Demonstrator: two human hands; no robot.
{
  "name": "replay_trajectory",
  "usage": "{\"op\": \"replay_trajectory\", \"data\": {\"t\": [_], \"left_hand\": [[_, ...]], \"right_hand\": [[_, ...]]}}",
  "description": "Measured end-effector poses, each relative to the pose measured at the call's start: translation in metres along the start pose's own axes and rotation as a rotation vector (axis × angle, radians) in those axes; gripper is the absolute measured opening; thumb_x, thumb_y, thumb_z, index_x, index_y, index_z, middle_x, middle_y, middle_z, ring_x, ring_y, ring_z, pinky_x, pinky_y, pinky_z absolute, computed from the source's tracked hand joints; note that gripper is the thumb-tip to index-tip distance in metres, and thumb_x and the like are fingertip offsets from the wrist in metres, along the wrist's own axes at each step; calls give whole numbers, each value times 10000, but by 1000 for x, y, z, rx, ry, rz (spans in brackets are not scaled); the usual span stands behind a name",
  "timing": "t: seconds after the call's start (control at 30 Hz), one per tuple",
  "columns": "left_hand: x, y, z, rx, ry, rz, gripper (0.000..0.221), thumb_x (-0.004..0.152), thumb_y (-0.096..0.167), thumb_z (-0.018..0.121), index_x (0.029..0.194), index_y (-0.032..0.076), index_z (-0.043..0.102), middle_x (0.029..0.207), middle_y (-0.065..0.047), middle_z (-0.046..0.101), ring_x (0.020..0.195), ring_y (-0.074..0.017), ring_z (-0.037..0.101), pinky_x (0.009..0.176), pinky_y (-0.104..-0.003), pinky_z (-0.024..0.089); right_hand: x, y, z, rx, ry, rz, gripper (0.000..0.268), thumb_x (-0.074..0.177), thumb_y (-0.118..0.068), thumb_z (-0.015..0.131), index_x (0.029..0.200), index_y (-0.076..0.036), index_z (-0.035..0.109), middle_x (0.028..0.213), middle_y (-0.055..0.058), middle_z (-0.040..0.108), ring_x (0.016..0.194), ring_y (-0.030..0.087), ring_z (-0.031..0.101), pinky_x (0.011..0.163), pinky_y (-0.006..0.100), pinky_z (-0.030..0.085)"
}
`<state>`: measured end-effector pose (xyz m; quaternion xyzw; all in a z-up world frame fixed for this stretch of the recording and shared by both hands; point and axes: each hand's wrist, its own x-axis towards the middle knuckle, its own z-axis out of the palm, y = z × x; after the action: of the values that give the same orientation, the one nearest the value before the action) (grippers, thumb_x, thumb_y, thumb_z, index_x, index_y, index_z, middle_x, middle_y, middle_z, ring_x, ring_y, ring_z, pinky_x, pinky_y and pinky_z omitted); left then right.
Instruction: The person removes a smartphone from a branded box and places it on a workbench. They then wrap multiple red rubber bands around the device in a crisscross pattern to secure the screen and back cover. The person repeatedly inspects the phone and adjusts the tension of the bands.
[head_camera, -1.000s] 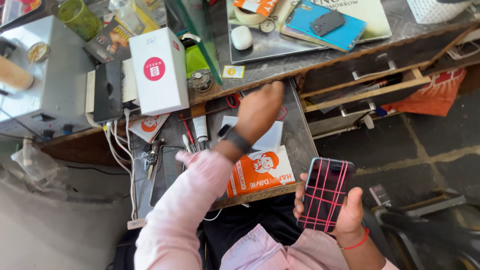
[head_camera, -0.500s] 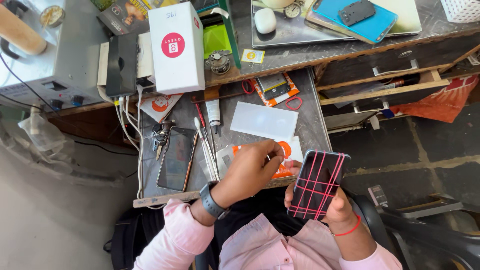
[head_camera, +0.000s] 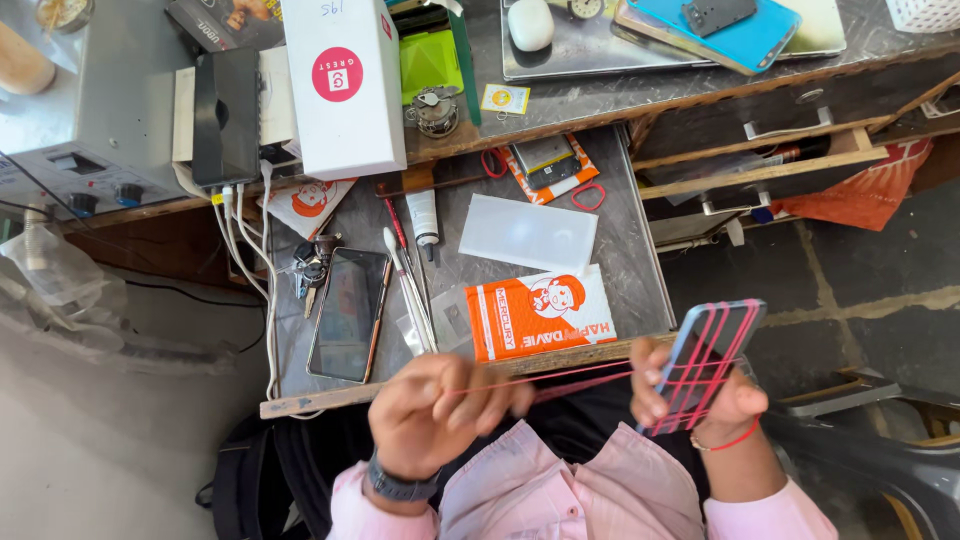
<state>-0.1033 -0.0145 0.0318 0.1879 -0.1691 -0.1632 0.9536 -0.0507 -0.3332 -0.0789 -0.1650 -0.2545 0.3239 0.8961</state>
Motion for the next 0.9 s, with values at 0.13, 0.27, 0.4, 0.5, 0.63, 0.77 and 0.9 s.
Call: {"op": "replay_trajectory", "data": {"t": [0.13, 0.27, 0.4, 0.5, 0.63, 0.77, 0.9], "left_hand": [[-20, -27, -21, 124, 95, -191, 287, 995, 79, 572, 1209, -79, 680, 817, -187, 720, 526, -174, 588, 529, -290, 478], [-7, -38, -41, 243, 324, -339, 328, 951, 71, 741, 1212, -120, 692, 994, -209, 752, 539, -133, 567, 483, -236, 423], [6, 10, -9, 1150, 269, -114, 462, 806, 161, 856, 1159, -76, 674, 993, -189, 770, 741, -227, 708, 629, -323, 557], [27, 25, 25, 1714, 73, -43, 625, 681, 299, 912, 1139, -33, 648, 985, -216, 753, 863, -353, 732, 714, -410, 585], [53, 13, 52, 1873, -139, -607, 560, 694, 334, 867, 1130, 59, 649, 835, -192, 741, 844, -401, 703, 722, -500, 523], [53, 22, 26, 1746, -253, -635, 466, 753, 382, 846, 1014, 45, 657, 774, -162, 731, 745, -337, 723, 632, -442, 527], [13, 47, -47, 874, -228, -384, 414, 965, 414, 681, 867, 19, 758, 842, -155, 796, 616, -195, 709, 549, -324, 533]], "right_hand": [[-2, 21, 1, -69, -2, 173, 937, 798, -639, 825, 1313, 119, 628, 1098, 203, 645, 916, 318, 719, 836, 489, 592], [18, 42, 20, -26, -9, 315, 972, 786, -716, 723, 1388, 12, 495, 1288, 163, 602, 985, 292, 704, 815, 422, 593], [32, 17, 39, -222, 107, 509, 1039, 870, -788, 537, 1467, 60, 485, 1196, 190, 709, 1016, 220, 684, 891, 344, 556], [24, 22, 31, -387, 178, 679, 947, 899, -739, 492, 1388, 72, 528, 1195, 133, 696, 1023, 196, 668, 914, 351, 558], [19, 41, 22, -437, 96, 715, 874, 1029, -689, 486, 1291, 139, 587, 1127, 176, 690, 1004, 212, 652, 923, 367, 562], [27, 24, 36, -346, 66, 547, 933, 919, -748, 501, 1428, 32, 480, 1170, 193, 704, 945, 209, 631, 854, 347, 531], [17, 36, 43, -17, 130, 168, 993, 923, -781, 508, 1485, 36, 450, 1176, 201, 644, 1044, 285, 629, 896, 451, 534]]}}
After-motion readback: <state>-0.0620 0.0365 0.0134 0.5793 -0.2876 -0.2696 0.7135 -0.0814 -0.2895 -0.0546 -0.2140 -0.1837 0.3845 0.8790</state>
